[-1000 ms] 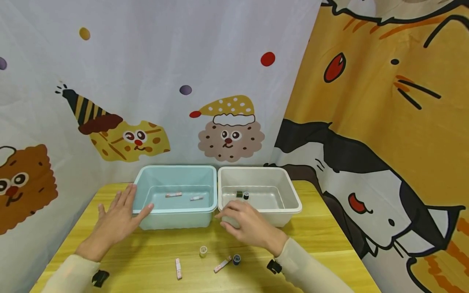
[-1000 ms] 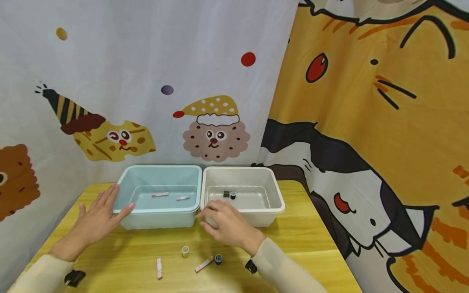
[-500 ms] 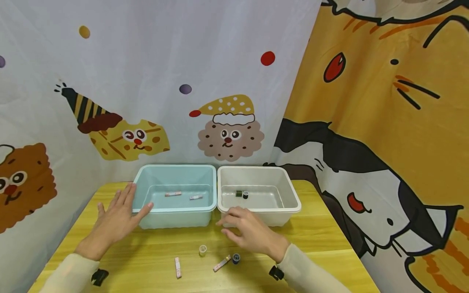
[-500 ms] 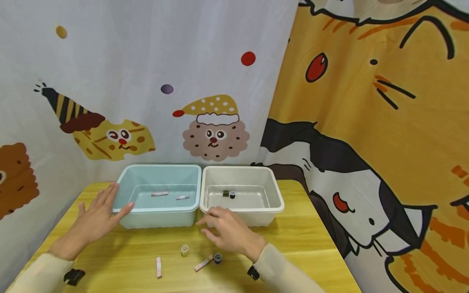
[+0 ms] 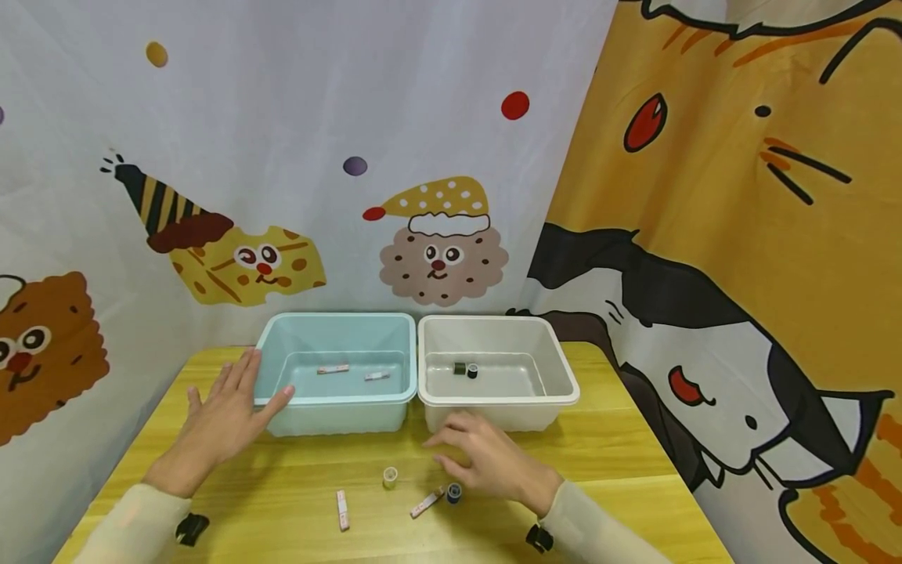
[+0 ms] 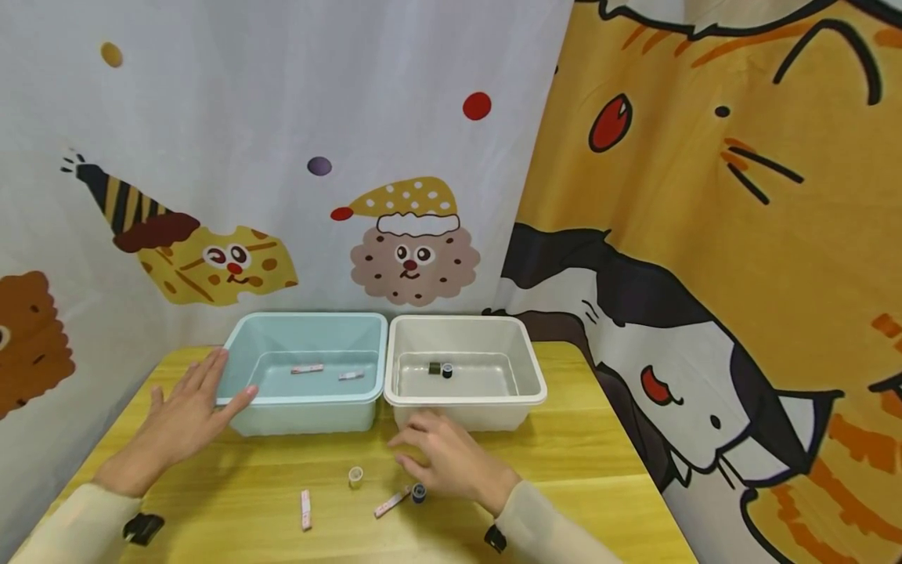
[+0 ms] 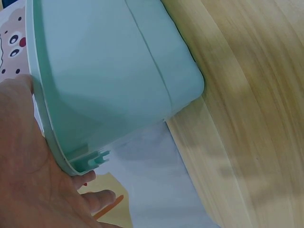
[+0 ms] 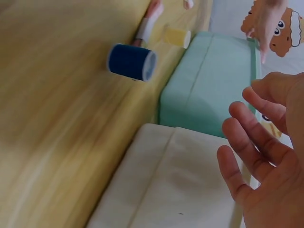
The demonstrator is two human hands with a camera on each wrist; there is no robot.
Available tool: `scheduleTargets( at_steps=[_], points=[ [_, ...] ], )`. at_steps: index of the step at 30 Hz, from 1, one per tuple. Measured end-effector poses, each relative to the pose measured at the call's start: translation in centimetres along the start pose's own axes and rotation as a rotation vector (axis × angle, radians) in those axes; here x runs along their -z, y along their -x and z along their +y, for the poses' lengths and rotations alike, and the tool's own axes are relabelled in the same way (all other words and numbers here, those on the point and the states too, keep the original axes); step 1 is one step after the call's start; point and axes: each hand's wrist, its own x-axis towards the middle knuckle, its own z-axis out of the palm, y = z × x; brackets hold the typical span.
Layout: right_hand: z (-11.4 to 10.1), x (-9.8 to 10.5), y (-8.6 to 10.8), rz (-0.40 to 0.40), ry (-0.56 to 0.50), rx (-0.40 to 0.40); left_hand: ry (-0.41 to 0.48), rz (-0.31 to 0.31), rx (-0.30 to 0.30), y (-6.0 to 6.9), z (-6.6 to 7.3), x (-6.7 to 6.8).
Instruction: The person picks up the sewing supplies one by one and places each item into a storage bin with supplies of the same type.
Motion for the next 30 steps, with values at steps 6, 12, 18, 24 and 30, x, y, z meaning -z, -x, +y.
scheduleTargets(
  at_steps=[6,12,18,24,30],
  points=[
    [0.0,-0.6,0.9,-0.038,-0.036,-0.046,0.008,0.001,-0.002,0.1,0.1,0.0],
    [0.1,-1.3,1.8,-0.086,-0.069,-0.1,0.012,0.0,0.001,0.1,0.2,0.1],
    [0.4,-2.1,2.7,-0.123,-0.106,-0.129,0.012,0.003,0.0,0.1,0.2,0.2],
    [0.6,-2.7,3.5,-0.131,-0.138,-0.1,0.012,0.003,0.0,0.1,0.1,0.1],
    [0.8,-3.5,4.6,-0.146,-0.14,-0.081,0.01,0.006,-0.001,0.0,0.1,0.0]
  ],
)
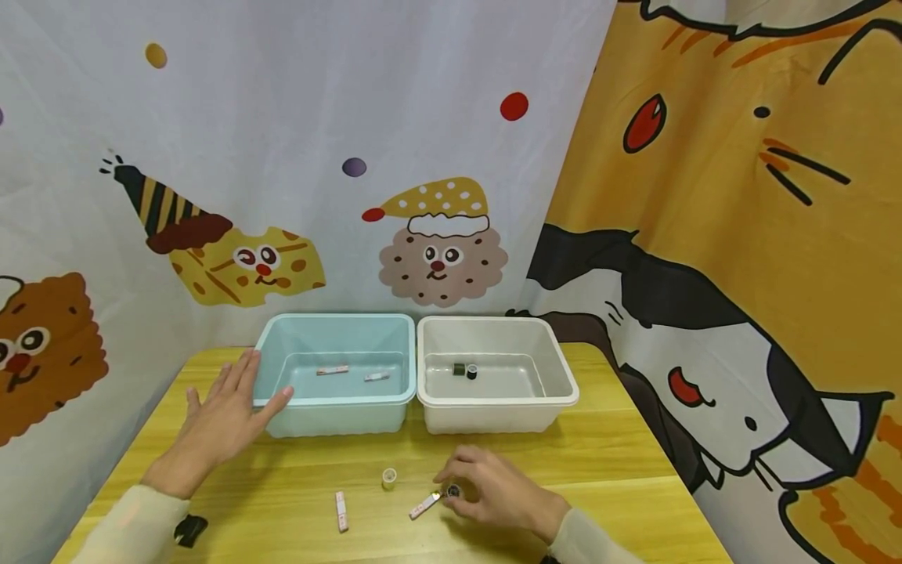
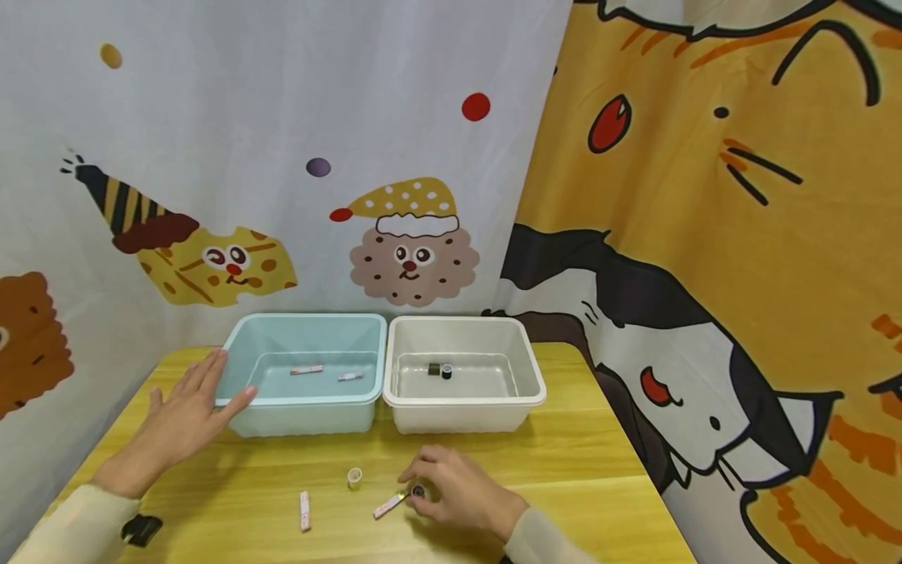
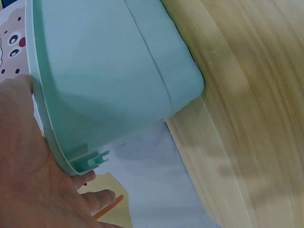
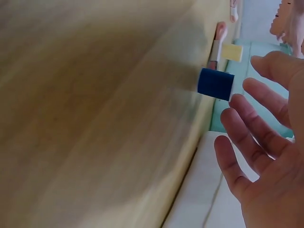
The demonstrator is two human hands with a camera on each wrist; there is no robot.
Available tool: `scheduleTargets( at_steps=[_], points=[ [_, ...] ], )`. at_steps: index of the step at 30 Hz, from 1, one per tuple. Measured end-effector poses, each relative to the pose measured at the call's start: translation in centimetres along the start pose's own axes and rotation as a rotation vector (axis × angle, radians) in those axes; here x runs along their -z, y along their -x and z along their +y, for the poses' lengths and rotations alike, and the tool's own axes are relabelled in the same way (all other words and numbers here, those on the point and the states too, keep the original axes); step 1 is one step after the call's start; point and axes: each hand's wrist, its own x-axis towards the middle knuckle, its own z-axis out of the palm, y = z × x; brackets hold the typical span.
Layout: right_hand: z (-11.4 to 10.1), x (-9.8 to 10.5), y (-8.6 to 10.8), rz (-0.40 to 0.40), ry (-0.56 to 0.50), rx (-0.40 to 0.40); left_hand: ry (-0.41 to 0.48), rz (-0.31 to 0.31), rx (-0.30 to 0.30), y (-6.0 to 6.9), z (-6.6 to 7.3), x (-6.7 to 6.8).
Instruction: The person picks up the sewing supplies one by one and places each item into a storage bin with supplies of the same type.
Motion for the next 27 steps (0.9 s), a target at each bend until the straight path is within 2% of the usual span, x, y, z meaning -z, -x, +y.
scheduleTargets(
  at_steps=[14,27],
  points=[
    [0.6,-0.6,1.3,0.012,-0.002,-0.011,0.014,0.004,-0.001,0.1,0.2,0.1],
    [0.9,-0.9,1.5,0.025,-0.028,0.009,0.004,0.012,-0.002,-0.1,0.0,0.0]
  ],
)
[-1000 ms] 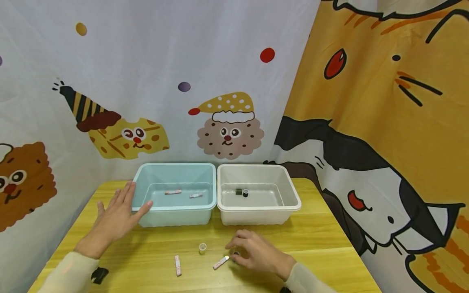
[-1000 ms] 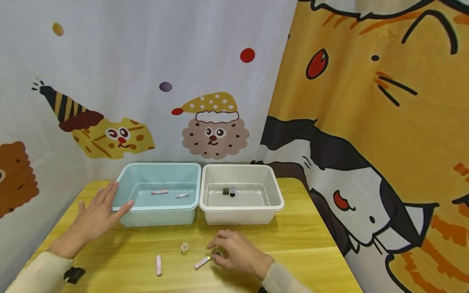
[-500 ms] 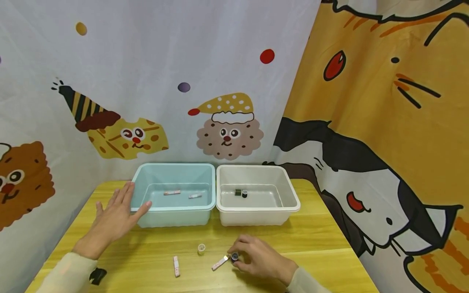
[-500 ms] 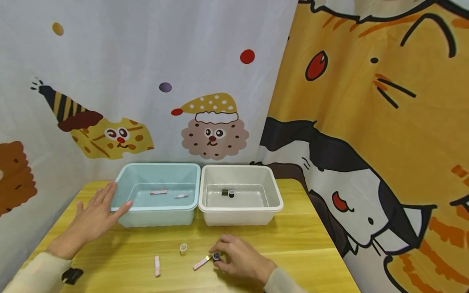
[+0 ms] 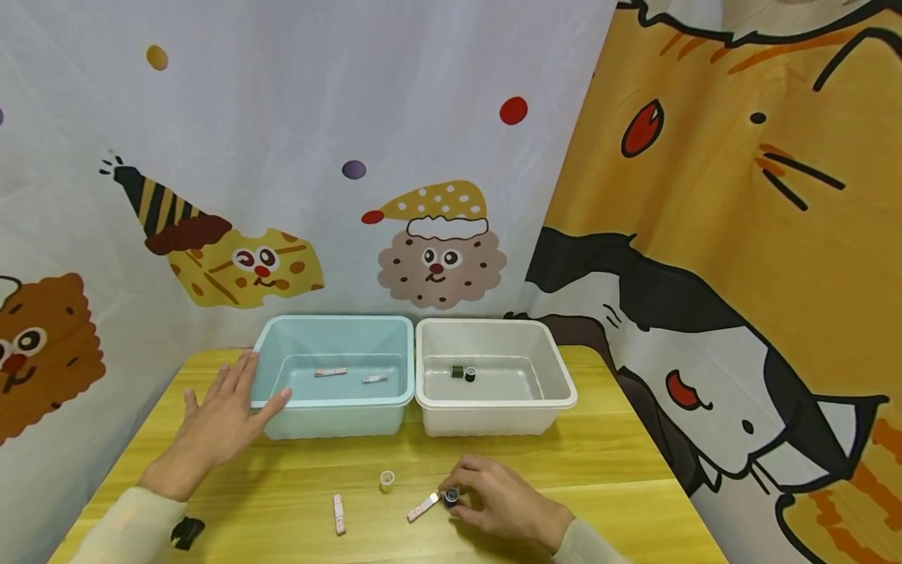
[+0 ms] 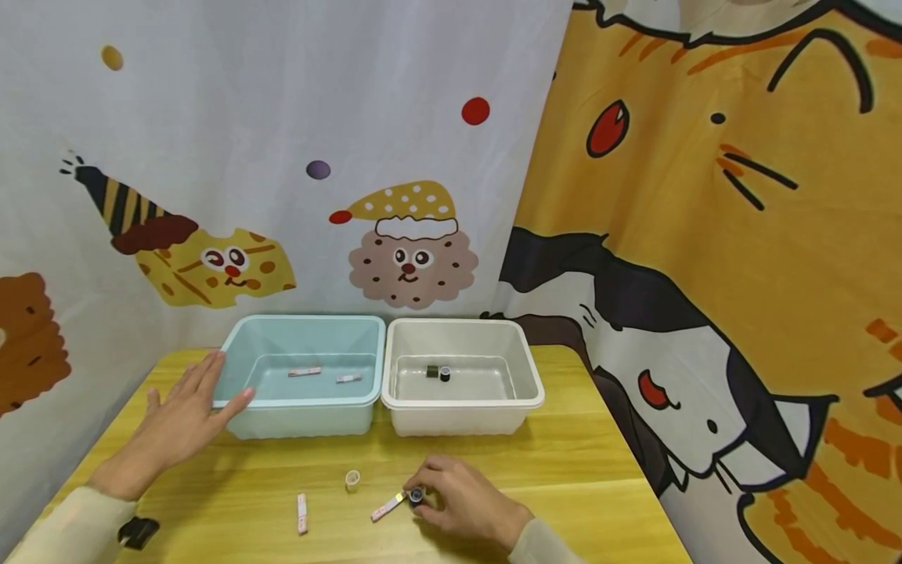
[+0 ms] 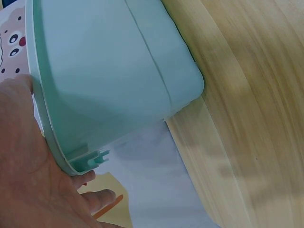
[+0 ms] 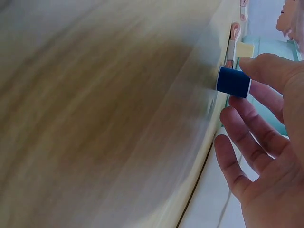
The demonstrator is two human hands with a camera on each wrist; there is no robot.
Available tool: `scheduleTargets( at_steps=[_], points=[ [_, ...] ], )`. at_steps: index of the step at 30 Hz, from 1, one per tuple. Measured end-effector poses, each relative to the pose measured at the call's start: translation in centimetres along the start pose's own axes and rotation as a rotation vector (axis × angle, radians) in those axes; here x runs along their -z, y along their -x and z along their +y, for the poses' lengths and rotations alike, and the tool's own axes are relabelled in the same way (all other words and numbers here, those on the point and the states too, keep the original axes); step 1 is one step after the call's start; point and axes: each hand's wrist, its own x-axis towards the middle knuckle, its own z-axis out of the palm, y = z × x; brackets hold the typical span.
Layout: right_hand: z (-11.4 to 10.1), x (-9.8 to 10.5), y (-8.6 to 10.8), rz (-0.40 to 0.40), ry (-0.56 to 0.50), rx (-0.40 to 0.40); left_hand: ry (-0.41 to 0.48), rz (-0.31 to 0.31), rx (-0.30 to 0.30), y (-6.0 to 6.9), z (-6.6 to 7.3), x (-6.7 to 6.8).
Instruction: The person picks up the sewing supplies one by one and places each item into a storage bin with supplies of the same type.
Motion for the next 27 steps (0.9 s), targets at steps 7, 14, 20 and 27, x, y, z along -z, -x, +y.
scheduleTargets(
  at_steps=[7,14,20,27],
  points=[
    [-0.03,-0.06,-0.04,-0.017,-0.018,-0.027,0.003,-0.003,-0.001,0.04,0.01,0.07],
    [-0.03,-0.18,-0.05,-0.02,-0.047,-0.019,0.007,-0.01,0.001,0.1,0.03,0.14],
    [0.07,-0.21,-0.09,-0.022,-0.04,-0.028,0.007,-0.006,0.001,0.1,0.02,0.08],
    [0.16,-0.36,-0.07,-0.031,-0.052,-0.033,0.007,-0.003,-0.002,0.12,-0.03,0.05]
  ],
)
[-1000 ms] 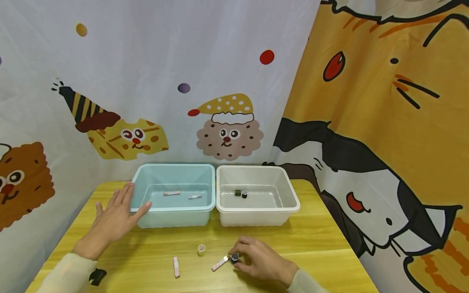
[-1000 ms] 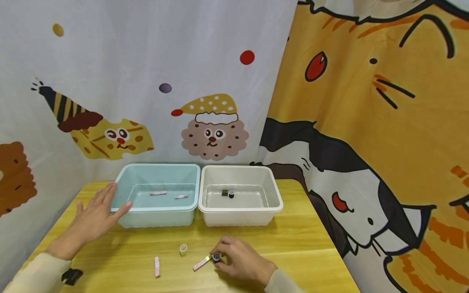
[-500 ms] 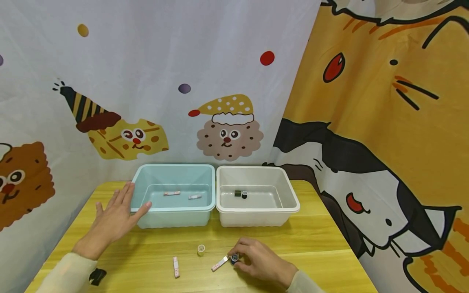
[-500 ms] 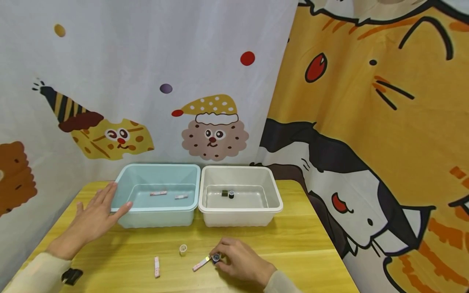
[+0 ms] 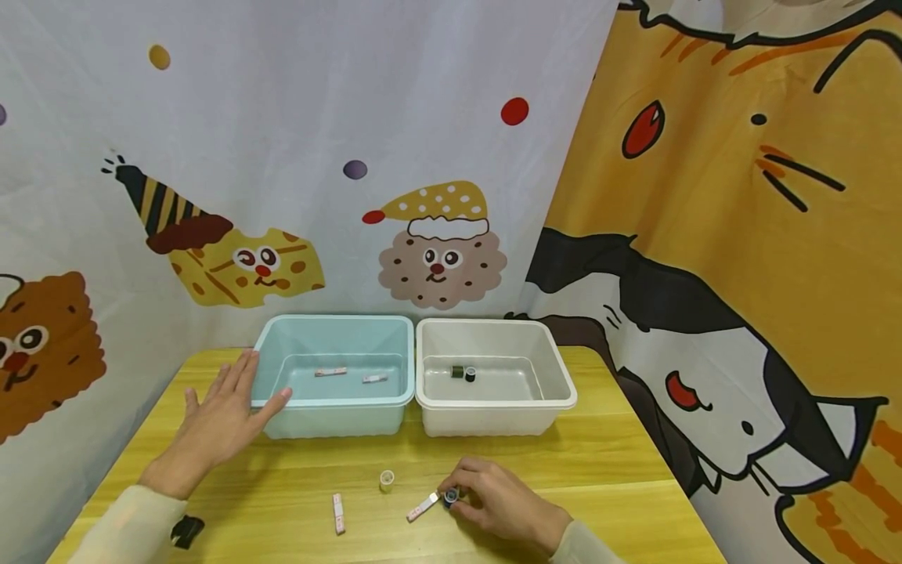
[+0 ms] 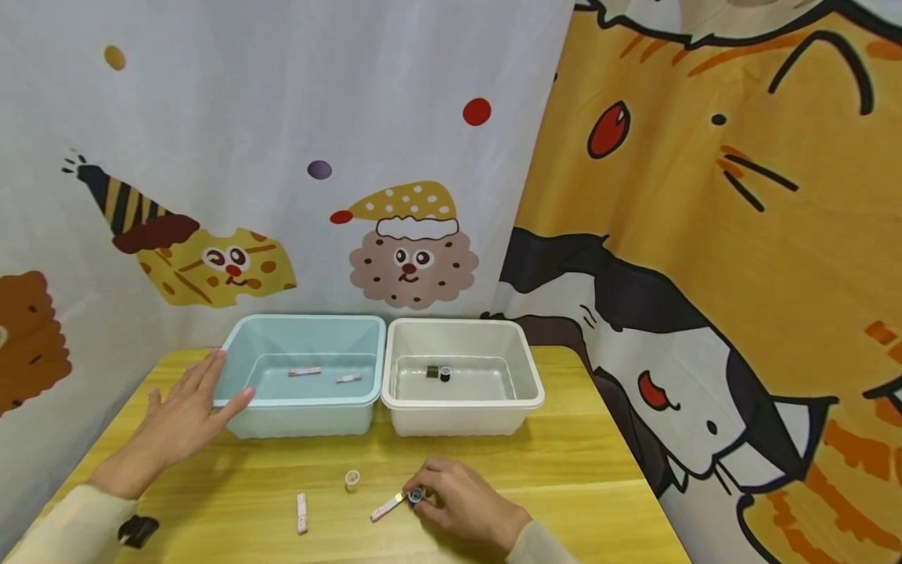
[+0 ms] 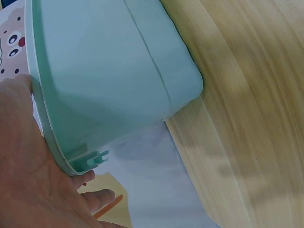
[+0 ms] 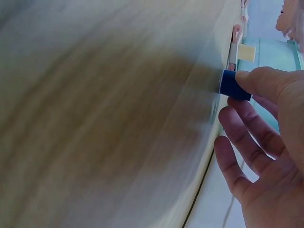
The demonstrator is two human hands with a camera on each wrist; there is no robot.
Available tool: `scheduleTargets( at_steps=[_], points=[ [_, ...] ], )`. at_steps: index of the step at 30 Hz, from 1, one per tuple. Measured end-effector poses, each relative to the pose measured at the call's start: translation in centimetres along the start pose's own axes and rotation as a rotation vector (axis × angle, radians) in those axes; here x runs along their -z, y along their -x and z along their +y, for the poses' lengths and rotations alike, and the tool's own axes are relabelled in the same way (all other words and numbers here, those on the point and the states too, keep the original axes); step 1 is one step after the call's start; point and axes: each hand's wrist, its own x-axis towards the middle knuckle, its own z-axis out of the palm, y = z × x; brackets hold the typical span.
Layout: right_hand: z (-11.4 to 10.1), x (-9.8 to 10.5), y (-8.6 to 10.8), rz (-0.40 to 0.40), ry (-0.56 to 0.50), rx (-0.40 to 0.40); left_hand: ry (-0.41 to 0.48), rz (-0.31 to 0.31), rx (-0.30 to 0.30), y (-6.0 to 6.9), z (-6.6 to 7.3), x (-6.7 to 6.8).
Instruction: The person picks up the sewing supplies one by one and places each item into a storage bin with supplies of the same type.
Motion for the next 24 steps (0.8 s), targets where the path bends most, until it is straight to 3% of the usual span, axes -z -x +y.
scheduleTargets(
  at_steps=[24],
  points=[
    [-0.35,0.54,0.1,0.011,-0.009,-0.002,-0.008,-0.006,0.004,-0.05,0.07,0.05]
  ],
)
